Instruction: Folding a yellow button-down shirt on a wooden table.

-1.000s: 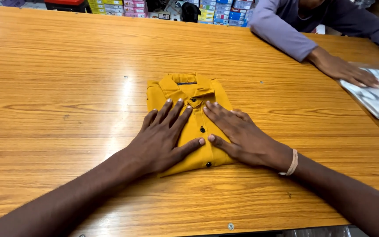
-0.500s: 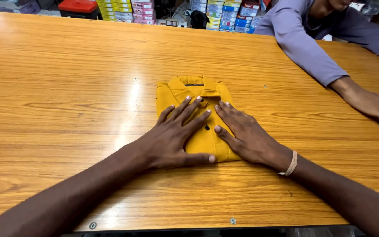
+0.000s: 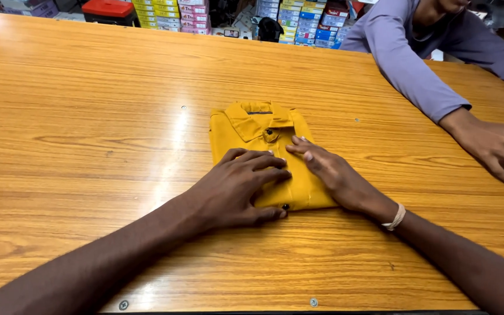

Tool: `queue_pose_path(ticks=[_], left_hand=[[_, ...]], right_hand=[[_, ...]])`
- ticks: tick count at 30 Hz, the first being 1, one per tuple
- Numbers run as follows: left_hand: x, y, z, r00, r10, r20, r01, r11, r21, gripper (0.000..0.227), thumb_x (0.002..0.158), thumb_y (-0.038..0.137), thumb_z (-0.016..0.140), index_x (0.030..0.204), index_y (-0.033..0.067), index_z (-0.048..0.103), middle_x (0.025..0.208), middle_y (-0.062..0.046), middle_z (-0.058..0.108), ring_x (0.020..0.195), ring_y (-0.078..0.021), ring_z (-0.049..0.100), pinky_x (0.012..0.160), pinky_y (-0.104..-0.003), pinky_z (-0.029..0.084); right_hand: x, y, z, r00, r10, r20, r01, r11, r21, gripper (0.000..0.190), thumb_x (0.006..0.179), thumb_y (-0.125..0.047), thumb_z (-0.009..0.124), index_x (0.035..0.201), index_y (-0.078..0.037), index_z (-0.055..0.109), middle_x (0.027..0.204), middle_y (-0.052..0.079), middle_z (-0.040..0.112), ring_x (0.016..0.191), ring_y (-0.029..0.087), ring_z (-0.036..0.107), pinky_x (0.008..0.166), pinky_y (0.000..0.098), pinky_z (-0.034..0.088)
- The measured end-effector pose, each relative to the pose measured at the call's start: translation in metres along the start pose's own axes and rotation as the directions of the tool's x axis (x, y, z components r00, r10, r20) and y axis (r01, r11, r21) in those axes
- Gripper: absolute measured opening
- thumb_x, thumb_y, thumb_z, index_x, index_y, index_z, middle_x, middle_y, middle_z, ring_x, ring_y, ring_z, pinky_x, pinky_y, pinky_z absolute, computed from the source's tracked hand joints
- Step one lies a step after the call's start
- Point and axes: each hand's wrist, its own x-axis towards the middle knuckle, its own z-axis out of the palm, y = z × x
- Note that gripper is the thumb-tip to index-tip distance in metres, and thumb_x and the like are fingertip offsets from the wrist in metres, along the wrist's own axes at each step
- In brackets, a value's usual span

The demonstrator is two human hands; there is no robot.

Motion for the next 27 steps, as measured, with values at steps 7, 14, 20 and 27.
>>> queue_pose_path(ticks=[7, 14, 20, 27], left_hand=[[0.002, 0.003, -0.009, 0.997, -0.042, -0.057, 0.046, 0.996, 0.07, 0.049, 0.092, 0.043, 0.066, 0.128, 0.01, 0.064, 0.127, -0.009, 0.068, 0.122, -0.0286, 0.061, 0.097, -0.046, 0.047], [0.0, -0.004, -0.005, 0.987, 0.002, -0.159, 0.024, 0.987, 0.161, 0.036, 0.096, 0.026, 0.063, 0.126, 0.0073, 0.063, 0.12, -0.01, 0.072, 0.112, -0.0282, 0.067, 0.087, -0.045, 0.051], [-0.001, -0.01, -0.007, 0.967, 0.025, -0.253, 0.019, 0.985, 0.169, 0.038, 0.095, 0.025, 0.067, 0.127, 0.0048, 0.061, 0.117, -0.014, 0.073, 0.106, -0.0298, 0.071, 0.083, -0.045, 0.056], [-0.001, -0.001, -0.018, 0.903, 0.07, -0.424, -0.034, 0.995, 0.092, 0.031, 0.099, 0.019, 0.068, 0.128, 0.007, 0.064, 0.105, -0.011, 0.075, 0.089, -0.0287, 0.074, 0.069, -0.039, 0.059]], right_hand=[[0.0, 0.002, -0.006, 1.0, -0.013, -0.016, 0.016, 0.981, 0.195, 0.062, 0.103, -0.051, 0.039, 0.144, -0.009, 0.059, 0.164, 0.012, 0.044, 0.158, 0.027, 0.029, 0.125, 0.0415, 0.023], [-0.002, -0.018, -0.005, 0.985, -0.154, -0.074, 0.153, 0.988, -0.023, 0.07, 0.076, -0.025, 0.085, 0.138, -0.007, 0.058, 0.154, 0.014, 0.051, 0.145, 0.026, 0.043, 0.117, 0.0404, 0.035], [-0.003, -0.015, -0.009, 0.964, -0.146, -0.224, 0.164, 0.984, 0.063, 0.054, 0.077, -0.008, 0.085, 0.128, -0.007, 0.067, 0.14, 0.01, 0.068, 0.132, 0.021, 0.064, 0.11, 0.0341, 0.05], [0.005, 0.021, -0.023, 0.869, -0.405, -0.285, 0.367, 0.913, -0.179, 0.053, 0.075, 0.001, 0.08, 0.126, -0.003, 0.066, 0.138, 0.016, 0.068, 0.137, 0.032, 0.06, 0.114, 0.0401, 0.047]])
